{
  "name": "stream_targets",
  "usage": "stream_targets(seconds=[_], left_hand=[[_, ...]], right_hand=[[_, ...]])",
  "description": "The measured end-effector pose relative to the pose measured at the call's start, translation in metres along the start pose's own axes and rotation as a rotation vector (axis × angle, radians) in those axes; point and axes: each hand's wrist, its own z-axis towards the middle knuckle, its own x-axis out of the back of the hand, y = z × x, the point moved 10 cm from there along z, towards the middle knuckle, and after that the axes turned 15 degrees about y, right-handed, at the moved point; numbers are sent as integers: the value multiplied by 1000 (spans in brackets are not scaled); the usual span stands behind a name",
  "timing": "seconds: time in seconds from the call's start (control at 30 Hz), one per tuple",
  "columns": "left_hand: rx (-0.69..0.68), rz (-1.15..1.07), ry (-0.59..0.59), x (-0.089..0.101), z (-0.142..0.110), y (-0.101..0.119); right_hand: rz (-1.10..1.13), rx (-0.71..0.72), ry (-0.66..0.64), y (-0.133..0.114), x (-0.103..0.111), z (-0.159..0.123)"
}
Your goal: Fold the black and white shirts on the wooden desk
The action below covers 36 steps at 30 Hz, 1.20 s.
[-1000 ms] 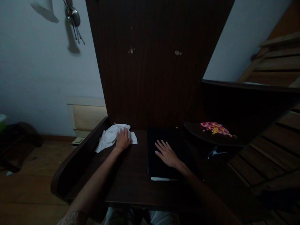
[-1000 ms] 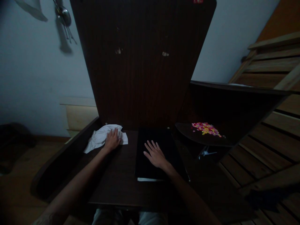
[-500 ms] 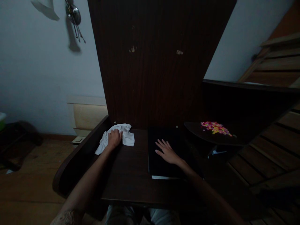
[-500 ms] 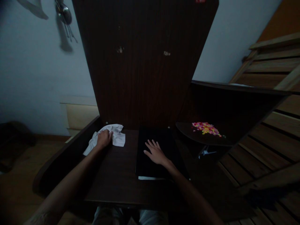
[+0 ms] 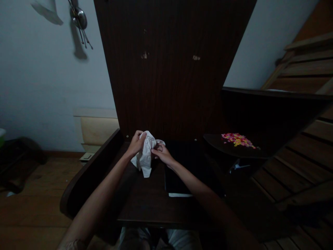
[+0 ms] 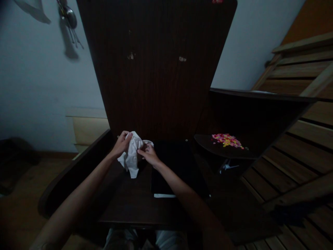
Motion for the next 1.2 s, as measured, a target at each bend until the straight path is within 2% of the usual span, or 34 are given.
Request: stream_targets(seconds=[0.13, 0.2, 0.33, 0.43, 0.53, 0.63, 0.73, 0.93, 1.03, 1.2], left_hand=[[5, -44, 14, 8, -1, 8], [21, -57, 32, 11, 0, 9], [61, -75, 29, 5, -3, 7], [79, -78, 23, 2, -5, 5], [64, -85, 23, 6, -1, 4], [18, -39, 66, 21, 7, 3], [-80, 68, 96, 34, 14, 8], [-285, 420, -65, 27, 9, 21], [-275, 434, -106, 28, 13, 24], [-145, 207, 85, 53, 31, 33]], right_hand=[[43, 60, 111, -9, 10, 12], [-6, 138, 69, -18, 5, 11], [-283, 301, -113, -24, -25, -6], [-420, 418, -34, -31, -26, -12], [-465, 483, 62, -42, -10, -6], [-401, 490, 75, -57, 11, 6], [-319, 523, 121, -83, 36, 17], [-302, 621, 181, -134, 64, 23], [-422, 680, 191, -153, 73, 20], [-626, 734, 268, -177, 93, 24]])
